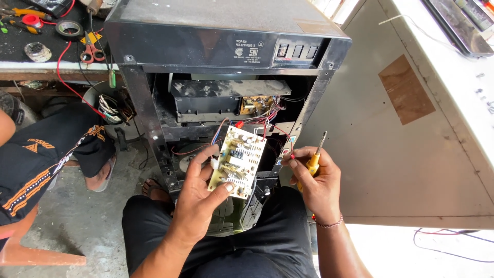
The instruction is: The person removes a circuit board from an open electronic device and uses a screwdriver to manipulate wires and components inside the chassis. They hold the board in one hand while using the tool to adjust connections within the device.
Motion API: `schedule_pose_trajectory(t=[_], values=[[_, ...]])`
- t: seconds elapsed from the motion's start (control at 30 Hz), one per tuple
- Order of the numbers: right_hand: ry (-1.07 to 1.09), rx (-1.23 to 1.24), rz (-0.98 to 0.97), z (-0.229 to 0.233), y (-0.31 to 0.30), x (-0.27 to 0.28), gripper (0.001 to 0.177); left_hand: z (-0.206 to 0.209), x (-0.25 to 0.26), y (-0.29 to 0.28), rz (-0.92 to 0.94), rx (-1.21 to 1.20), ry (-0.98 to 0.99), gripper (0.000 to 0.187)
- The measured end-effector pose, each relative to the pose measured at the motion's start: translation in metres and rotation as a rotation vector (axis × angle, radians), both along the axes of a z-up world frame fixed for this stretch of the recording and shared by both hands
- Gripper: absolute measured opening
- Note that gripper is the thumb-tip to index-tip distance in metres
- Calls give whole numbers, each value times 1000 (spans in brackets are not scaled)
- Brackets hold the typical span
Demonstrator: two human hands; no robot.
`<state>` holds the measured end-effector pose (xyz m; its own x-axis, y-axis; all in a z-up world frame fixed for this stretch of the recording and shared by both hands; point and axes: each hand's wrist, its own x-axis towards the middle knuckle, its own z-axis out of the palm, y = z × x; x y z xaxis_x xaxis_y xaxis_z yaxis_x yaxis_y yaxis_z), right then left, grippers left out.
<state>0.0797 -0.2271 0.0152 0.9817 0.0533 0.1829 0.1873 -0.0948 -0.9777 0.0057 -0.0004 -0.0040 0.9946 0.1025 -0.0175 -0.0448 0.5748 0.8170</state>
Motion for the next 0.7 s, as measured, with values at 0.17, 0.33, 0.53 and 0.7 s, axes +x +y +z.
schedule_pose_trajectory(t=[0.17,0.33,0.53,0.7], values=[[-161,-11,56,32,7,19,10,5,4,3,24,-39,34,74],[-332,-71,114,60,14,40,6,-1,2,2,24,27,5,73],[-334,-19,126,51,9,40,8,-10,-2,1,19,157,1,74],[-232,1,85,36,5,29,9,-11,-5,0,26,407,20,73]])
